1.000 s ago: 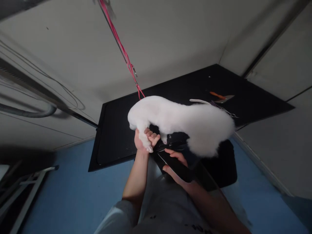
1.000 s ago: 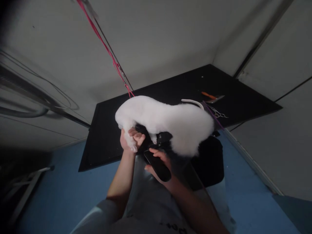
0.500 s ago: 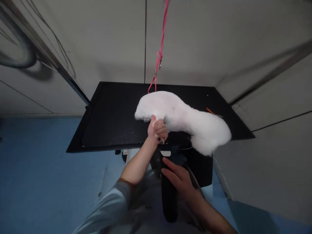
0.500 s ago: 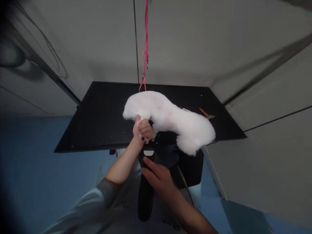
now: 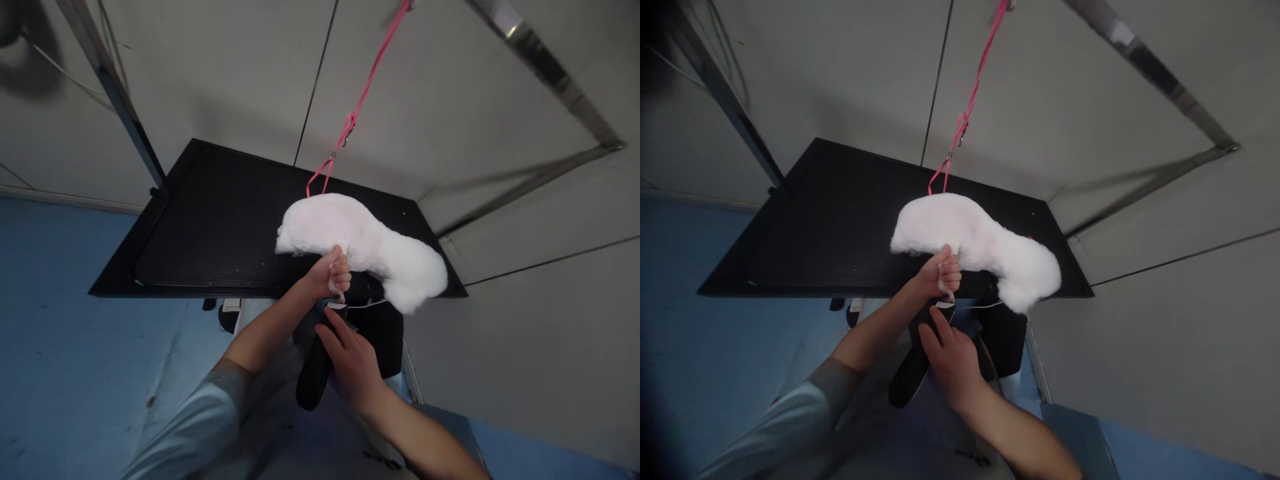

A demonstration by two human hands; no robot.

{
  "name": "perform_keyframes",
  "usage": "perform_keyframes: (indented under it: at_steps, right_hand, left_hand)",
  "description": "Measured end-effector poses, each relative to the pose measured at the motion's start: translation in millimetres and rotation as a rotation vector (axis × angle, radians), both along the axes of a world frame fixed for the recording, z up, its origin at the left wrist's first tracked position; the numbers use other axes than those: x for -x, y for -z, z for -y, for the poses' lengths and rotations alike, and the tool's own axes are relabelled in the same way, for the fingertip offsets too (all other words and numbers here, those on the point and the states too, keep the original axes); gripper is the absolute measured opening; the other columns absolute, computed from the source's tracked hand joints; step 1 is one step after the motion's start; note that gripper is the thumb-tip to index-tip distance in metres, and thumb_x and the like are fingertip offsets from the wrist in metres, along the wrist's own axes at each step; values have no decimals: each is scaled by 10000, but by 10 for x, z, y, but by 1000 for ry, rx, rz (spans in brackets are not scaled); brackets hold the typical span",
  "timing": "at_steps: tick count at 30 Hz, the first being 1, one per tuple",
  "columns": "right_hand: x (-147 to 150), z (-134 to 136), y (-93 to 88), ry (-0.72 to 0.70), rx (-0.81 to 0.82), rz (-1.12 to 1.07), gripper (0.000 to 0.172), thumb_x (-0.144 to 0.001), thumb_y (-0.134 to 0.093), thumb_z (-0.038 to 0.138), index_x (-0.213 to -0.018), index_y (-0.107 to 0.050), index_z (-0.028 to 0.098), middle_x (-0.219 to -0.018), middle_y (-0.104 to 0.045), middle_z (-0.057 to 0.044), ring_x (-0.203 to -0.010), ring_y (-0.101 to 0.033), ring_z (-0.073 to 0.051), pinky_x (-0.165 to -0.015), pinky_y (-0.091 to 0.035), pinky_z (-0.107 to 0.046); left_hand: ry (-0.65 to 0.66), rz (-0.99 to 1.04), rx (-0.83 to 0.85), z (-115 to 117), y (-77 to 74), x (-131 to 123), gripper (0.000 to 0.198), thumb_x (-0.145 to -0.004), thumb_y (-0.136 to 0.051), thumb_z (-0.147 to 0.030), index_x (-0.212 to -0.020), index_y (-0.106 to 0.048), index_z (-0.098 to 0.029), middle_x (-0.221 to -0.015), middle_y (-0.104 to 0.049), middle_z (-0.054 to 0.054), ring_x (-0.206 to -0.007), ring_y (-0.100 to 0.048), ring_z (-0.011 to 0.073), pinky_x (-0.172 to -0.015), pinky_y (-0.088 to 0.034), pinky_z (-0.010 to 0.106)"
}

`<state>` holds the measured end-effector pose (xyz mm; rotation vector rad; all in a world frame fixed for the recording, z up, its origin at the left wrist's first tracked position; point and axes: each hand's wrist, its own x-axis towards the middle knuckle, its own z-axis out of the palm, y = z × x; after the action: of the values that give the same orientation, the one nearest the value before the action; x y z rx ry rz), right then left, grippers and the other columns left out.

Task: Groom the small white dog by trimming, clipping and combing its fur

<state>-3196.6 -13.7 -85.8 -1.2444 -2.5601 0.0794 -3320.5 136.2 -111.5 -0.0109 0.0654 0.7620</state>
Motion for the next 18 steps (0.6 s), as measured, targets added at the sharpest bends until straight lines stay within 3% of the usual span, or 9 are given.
perform_keyframes:
  at_steps: [3, 7, 14, 18]
  right_hand:
    - [17, 5, 92, 48, -27, -66, 380, -929, -483, 124, -1228, -673, 260, -1395, -612, -145, -998, -718, -272, -800, -584, -370]
    - [87, -10, 97, 113, 44, -72, 393, -925, -481, 117, -1224, -677, 278, -1415, -597, -126, -938, -724, -262, -793, -581, -369]
    - [297, -36, -92, 165, 34, 299, 297, -899, -491, 87, -1099, -676, 205, -1342, -640, -179, -677, -696, -186, -583, -527, -286]
    - [274, -36, -26, 143, 2, 282, 320, -915, -482, 96, -1146, -663, 224, -1356, -635, -164, -736, -709, -190, -631, -538, -283]
  left_hand:
    - [2, -23, -9, -6, 7, -19, 559, -1036, -299, -481, -565, -270, -181, -449, -196, -63, -337, -248, 82, -405, -158, 209]
    - [12, -77, 5, 4, 8, -52, 573, -1038, -266, -487, -554, -256, -181, -440, -188, -61, -328, -264, 89, -408, -164, 222]
    - [4, -132, -9, 12, 53, -77, 577, -1037, -261, -483, -548, -268, -178, -438, -210, -56, -339, -292, 95, -398, -238, 221]
    - [-7, -124, -16, 23, 61, -76, 574, -1041, -245, -476, -550, -267, -182, -444, -203, -59, -341, -288, 93, -398, -252, 220]
